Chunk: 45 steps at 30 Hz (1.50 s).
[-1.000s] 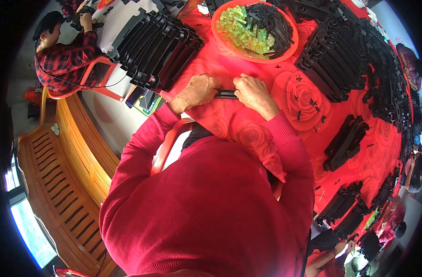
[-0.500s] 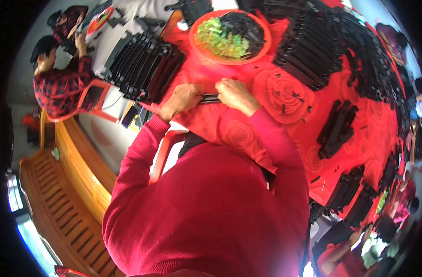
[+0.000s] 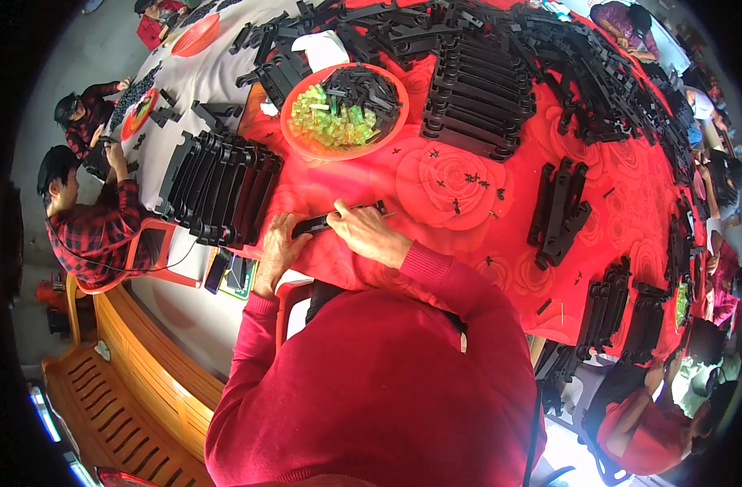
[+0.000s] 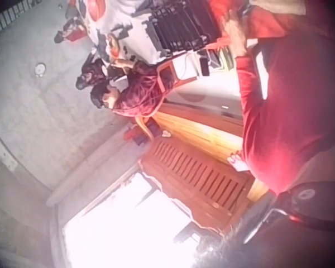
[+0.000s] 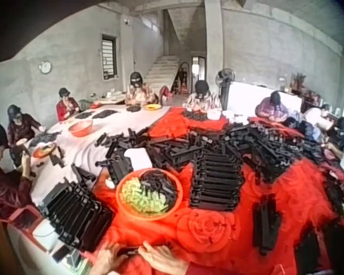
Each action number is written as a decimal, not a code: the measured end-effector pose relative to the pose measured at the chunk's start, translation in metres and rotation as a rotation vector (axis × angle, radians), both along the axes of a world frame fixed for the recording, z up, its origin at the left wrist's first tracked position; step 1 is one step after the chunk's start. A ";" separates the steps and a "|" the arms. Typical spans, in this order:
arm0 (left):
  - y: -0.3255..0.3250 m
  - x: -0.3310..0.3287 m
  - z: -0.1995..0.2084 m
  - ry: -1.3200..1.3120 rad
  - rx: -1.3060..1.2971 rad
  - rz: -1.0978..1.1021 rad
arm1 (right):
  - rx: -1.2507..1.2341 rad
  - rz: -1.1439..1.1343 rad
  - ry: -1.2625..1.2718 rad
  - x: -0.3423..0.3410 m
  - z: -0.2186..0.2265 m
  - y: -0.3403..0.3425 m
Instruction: The person assembles spirit levels by inserting vials and plastic inserts into black level frames and pressing the components together by hand.
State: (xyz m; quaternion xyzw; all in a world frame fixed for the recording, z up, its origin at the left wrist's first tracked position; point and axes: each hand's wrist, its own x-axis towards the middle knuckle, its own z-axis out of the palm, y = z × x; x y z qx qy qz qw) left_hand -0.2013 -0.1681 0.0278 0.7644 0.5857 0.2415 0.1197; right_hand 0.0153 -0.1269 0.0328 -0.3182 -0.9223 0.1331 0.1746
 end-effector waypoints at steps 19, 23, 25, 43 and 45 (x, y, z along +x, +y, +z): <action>-0.018 0.040 -0.031 -0.322 0.209 0.115 | 0.270 -0.735 0.069 0.187 0.077 0.052; -0.019 0.041 -0.031 -0.304 0.215 0.126 | 0.279 -0.785 0.038 0.197 0.079 0.087; -0.019 0.042 -0.031 -0.283 0.238 0.113 | 0.295 -0.751 -0.004 0.200 0.073 0.102; -0.018 0.044 -0.030 -0.242 0.220 0.135 | 0.397 -0.854 0.196 0.165 0.072 0.069; -0.020 0.043 -0.033 -0.235 0.229 0.135 | 0.355 -0.792 0.314 0.152 0.063 0.045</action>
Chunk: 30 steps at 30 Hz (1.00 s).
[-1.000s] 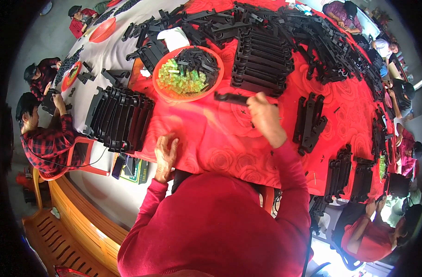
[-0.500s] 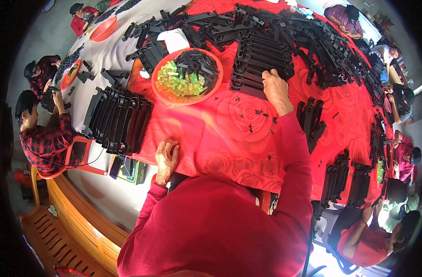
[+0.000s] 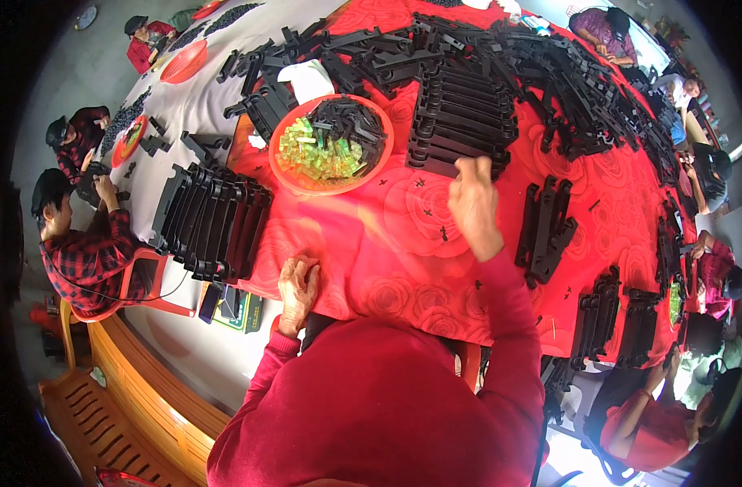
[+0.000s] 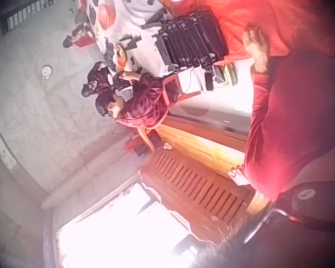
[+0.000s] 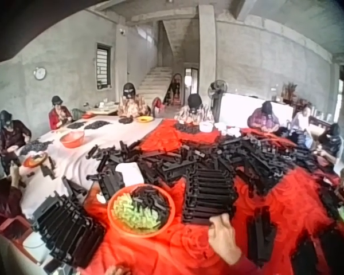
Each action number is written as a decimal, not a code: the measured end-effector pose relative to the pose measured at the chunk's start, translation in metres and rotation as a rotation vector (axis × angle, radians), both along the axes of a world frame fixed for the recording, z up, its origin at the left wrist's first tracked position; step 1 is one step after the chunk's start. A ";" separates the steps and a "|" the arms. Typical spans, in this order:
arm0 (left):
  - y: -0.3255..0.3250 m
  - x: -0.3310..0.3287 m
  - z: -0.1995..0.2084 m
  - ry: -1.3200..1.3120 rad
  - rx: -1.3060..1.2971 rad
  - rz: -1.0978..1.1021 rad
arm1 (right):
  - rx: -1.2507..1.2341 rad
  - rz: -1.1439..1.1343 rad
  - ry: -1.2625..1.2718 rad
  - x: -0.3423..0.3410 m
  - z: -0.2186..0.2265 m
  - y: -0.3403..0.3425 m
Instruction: The person assembles spirit levels by inserting vials and plastic inserts into black level frames and pressing the components together by hand.
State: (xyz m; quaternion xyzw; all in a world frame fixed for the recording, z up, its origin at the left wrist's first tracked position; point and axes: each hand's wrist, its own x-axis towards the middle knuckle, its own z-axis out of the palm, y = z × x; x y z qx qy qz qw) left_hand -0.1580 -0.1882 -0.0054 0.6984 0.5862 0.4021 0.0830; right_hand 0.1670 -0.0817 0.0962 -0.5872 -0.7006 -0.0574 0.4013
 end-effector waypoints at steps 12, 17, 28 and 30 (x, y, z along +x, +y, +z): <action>0.001 -0.001 0.004 -0.006 0.000 -0.045 | -0.340 0.221 0.264 -0.065 -0.046 -0.117; 0.003 0.001 0.004 -0.040 -0.026 -0.061 | -0.374 0.160 0.319 -0.056 -0.057 -0.124; 0.003 0.001 0.002 -0.018 -0.030 -0.041 | -0.328 -0.899 -0.275 0.109 -0.037 -0.106; 0.003 -0.001 0.000 -0.008 0.005 -0.034 | -0.385 -0.900 -0.251 0.118 -0.044 -0.108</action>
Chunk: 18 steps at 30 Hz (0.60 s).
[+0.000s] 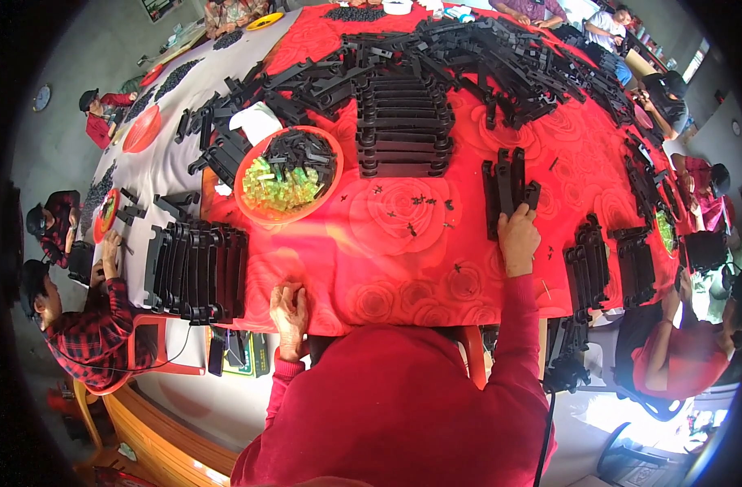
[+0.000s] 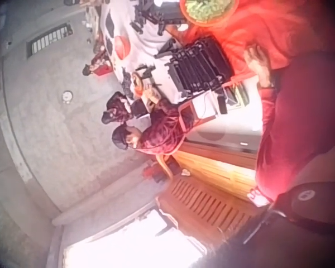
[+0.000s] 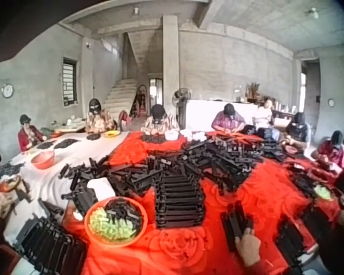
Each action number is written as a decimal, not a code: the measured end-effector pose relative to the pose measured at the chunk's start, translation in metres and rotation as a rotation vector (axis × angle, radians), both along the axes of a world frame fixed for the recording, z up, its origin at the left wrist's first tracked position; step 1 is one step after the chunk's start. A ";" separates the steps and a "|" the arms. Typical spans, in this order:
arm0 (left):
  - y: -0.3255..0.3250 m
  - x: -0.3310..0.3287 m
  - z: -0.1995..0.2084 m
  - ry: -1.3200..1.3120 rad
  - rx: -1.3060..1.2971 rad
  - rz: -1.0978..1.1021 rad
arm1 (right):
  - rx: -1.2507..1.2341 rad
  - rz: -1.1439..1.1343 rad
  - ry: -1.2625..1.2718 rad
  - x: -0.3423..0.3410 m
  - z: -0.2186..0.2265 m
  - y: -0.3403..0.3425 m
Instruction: The person assembles spirit levels by inserting vials and plastic inserts into black level frames and pressing the components together by hand.
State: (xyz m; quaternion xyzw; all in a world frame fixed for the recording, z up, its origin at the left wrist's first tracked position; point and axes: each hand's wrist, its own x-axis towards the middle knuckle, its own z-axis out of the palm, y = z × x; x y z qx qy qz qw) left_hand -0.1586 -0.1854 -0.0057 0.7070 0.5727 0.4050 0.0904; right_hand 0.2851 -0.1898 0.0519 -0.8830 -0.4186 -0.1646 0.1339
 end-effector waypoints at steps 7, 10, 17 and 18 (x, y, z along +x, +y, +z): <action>-0.002 0.002 0.003 -0.010 -0.019 -0.009 | -0.104 0.022 0.085 0.005 -0.011 -0.003; -0.001 0.003 0.004 -0.024 0.001 -0.022 | -0.059 0.020 0.140 0.022 -0.029 -0.005; -0.003 0.000 0.007 -0.063 -0.032 -0.050 | 0.297 0.037 0.239 -0.028 0.015 -0.026; -0.004 0.001 0.011 -0.124 -0.049 -0.077 | 0.363 0.174 0.241 -0.045 0.021 -0.027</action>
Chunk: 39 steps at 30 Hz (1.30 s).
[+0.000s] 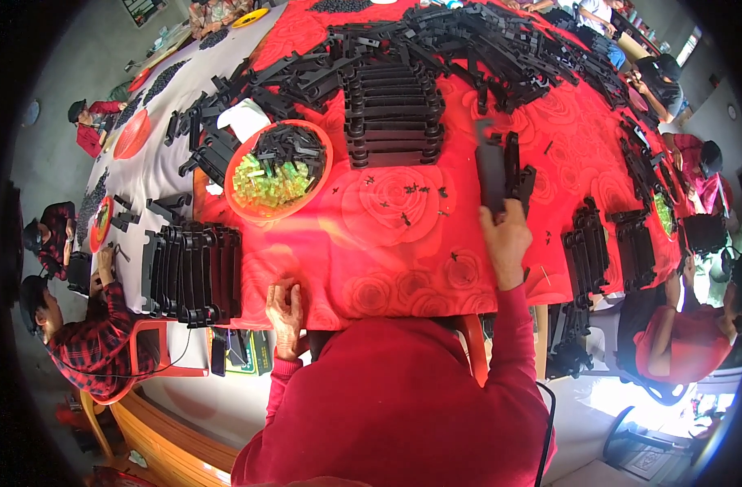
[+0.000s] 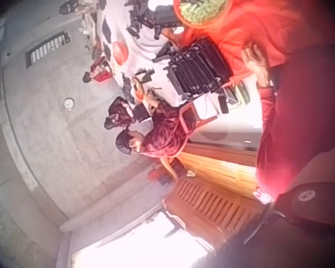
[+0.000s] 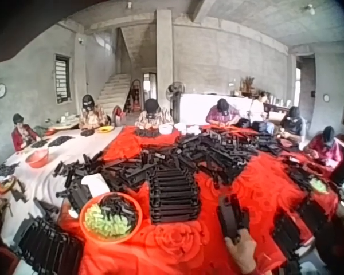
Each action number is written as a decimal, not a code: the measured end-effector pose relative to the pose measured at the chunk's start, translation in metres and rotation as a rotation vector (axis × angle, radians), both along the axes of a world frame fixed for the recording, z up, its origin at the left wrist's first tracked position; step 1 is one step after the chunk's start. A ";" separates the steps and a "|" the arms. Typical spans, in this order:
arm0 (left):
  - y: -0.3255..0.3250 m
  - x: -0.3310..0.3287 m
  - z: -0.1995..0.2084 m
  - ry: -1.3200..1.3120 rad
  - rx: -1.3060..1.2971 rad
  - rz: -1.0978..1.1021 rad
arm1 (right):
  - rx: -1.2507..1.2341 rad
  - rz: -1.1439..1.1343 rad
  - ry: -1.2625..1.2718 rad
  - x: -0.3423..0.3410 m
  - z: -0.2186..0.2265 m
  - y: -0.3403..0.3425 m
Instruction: The person assembles spirit levels by inserting vials and plastic inserts into black level frames and pressing the components together by hand.
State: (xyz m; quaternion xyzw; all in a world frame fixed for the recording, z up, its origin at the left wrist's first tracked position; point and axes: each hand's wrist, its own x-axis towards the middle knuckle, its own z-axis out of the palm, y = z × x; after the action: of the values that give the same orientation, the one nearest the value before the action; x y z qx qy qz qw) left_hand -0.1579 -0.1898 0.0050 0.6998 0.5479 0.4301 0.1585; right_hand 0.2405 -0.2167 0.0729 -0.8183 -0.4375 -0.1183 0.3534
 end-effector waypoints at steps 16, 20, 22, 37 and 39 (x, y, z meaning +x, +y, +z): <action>0.006 -0.009 0.027 0.350 0.163 0.133 | 0.013 1.258 -0.535 -0.201 -0.052 0.090; 0.014 -0.020 0.006 0.418 0.142 0.151 | -0.069 1.232 -0.351 -0.212 -0.062 0.086; 0.016 -0.016 0.007 0.401 0.143 0.157 | -0.081 1.176 -0.270 -0.207 -0.041 0.076; 0.014 0.001 0.012 0.351 0.261 0.119 | -0.539 1.110 -0.357 -0.202 0.016 0.230; 0.011 -0.003 0.021 0.358 0.236 0.155 | -0.558 1.079 -0.412 -0.205 0.008 0.241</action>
State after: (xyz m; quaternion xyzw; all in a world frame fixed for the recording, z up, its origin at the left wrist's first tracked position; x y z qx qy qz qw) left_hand -0.1608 -0.1788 0.0263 0.7346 0.5653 0.3709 -0.0577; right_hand 0.0352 0.0245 0.0804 -0.5048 -0.8611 0.0396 0.0457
